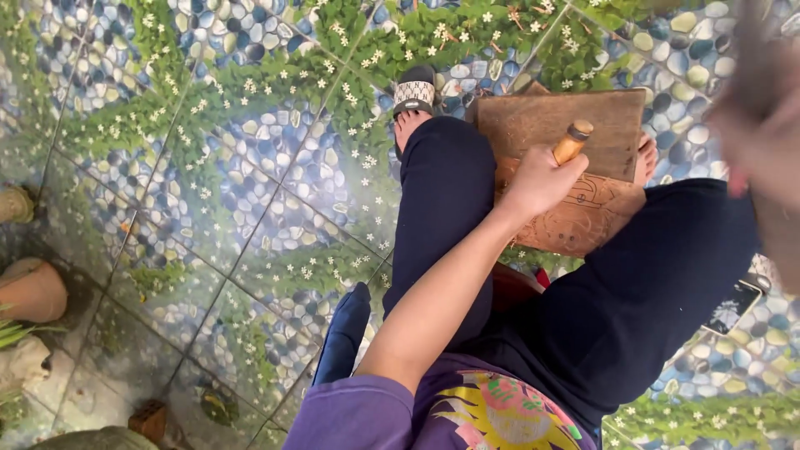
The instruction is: The person is carving a design into a piece of wood using a hammer and a chisel-like tool while sitting on the floor.
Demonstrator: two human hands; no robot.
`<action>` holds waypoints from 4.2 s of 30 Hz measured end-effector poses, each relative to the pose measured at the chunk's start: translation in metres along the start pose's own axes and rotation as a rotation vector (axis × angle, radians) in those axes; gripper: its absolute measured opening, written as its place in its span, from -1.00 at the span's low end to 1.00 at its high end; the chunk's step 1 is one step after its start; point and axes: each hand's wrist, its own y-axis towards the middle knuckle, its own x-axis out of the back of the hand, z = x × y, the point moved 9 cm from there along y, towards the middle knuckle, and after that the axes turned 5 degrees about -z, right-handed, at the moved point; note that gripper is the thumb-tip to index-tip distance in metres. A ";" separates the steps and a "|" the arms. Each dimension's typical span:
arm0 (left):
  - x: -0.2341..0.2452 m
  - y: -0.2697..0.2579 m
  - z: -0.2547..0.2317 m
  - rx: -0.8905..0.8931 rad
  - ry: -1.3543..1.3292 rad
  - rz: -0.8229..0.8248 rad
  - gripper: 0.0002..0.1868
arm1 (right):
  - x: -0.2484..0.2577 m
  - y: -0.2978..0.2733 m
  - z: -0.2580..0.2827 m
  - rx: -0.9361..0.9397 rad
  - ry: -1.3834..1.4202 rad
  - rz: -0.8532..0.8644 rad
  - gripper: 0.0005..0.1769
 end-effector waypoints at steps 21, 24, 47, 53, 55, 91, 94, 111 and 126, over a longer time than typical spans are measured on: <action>0.004 -0.025 -0.016 0.061 0.044 0.079 -0.66 | 0.007 -0.029 0.058 -0.012 0.119 -0.118 -0.40; 0.008 -0.026 -0.026 0.031 0.041 0.094 -0.64 | 0.005 -0.025 0.049 -0.105 -0.061 -0.060 -0.82; 0.010 -0.030 -0.019 0.133 0.023 0.086 -0.66 | -0.020 -0.037 0.027 -0.213 0.079 -0.043 -0.77; 0.009 -0.031 -0.023 0.128 0.056 0.101 -0.66 | -0.013 -0.028 0.005 -0.083 0.333 -0.181 -0.72; 0.009 -0.031 -0.028 0.112 0.055 0.111 -0.65 | -0.026 -0.021 -0.034 -0.411 0.401 -0.429 -0.08; 0.037 -0.083 -0.046 -0.148 0.031 0.085 -0.51 | -0.071 -0.045 0.029 -0.325 0.992 -0.184 -0.86; 0.044 -0.098 -0.054 -0.274 0.001 0.068 -0.49 | -0.067 -0.042 0.034 -0.205 1.042 -0.255 -0.83; 0.070 -0.197 -0.066 -0.843 -0.058 -0.126 -0.54 | -0.060 -0.058 0.037 -0.127 1.253 -0.433 -0.86; 0.043 -0.117 -0.173 -0.697 0.546 0.085 -0.61 | -0.050 -0.071 0.014 -0.075 1.359 -0.543 -0.87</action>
